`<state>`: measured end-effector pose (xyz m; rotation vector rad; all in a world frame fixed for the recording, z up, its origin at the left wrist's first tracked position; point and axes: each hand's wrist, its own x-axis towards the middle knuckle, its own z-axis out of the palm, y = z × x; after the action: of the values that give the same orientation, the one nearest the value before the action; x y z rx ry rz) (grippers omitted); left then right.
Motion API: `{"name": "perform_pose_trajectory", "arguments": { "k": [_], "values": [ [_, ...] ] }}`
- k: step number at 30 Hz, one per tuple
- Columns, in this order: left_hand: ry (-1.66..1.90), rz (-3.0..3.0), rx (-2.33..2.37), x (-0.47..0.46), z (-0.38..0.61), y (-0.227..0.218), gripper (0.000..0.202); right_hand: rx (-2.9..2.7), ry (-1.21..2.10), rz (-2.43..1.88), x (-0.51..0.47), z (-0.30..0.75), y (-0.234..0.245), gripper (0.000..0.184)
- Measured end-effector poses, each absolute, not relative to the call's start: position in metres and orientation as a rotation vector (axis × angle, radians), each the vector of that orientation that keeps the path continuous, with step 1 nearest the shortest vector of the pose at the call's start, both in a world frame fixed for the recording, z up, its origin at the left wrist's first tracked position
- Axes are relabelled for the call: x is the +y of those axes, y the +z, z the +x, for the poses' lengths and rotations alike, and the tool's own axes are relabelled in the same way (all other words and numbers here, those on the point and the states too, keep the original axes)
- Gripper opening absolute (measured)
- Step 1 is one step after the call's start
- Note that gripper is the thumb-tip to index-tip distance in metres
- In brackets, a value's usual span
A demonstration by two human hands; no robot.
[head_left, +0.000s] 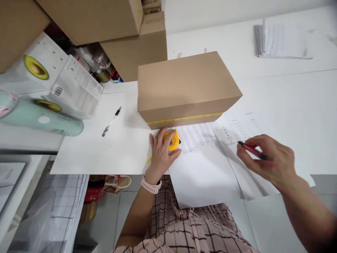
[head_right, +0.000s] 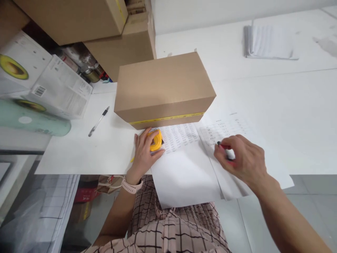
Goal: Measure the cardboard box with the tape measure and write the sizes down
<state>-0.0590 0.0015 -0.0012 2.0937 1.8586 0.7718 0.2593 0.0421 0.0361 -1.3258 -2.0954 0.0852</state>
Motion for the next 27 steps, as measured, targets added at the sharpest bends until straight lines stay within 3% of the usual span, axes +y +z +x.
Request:
{"name": "perform_pose_trajectory", "arguments": {
  "k": [2,5,9,17,27],
  "values": [
    [0.786,2.093,1.854,0.002,-0.059,-0.002,0.062,-1.795,0.397,-1.239,0.030,0.247,0.035,0.022],
    [0.796,2.086,1.854,0.002,-0.060,-0.003,0.063,-1.493,0.872,-1.194,0.020,0.221,0.025,0.017],
    [0.781,2.077,1.859,0.003,-0.060,-0.003,0.061,-1.462,1.166,-1.308,0.023,0.187,0.010,0.019],
    [0.790,2.081,1.842,0.003,-0.062,-0.002,0.063,-1.587,1.118,-1.382,0.033,0.167,0.000,0.030],
    [0.790,2.062,1.842,0.004,-0.063,-0.003,0.060,-1.647,1.055,-1.415,0.033,0.172,0.001,0.028]
  ]
}}
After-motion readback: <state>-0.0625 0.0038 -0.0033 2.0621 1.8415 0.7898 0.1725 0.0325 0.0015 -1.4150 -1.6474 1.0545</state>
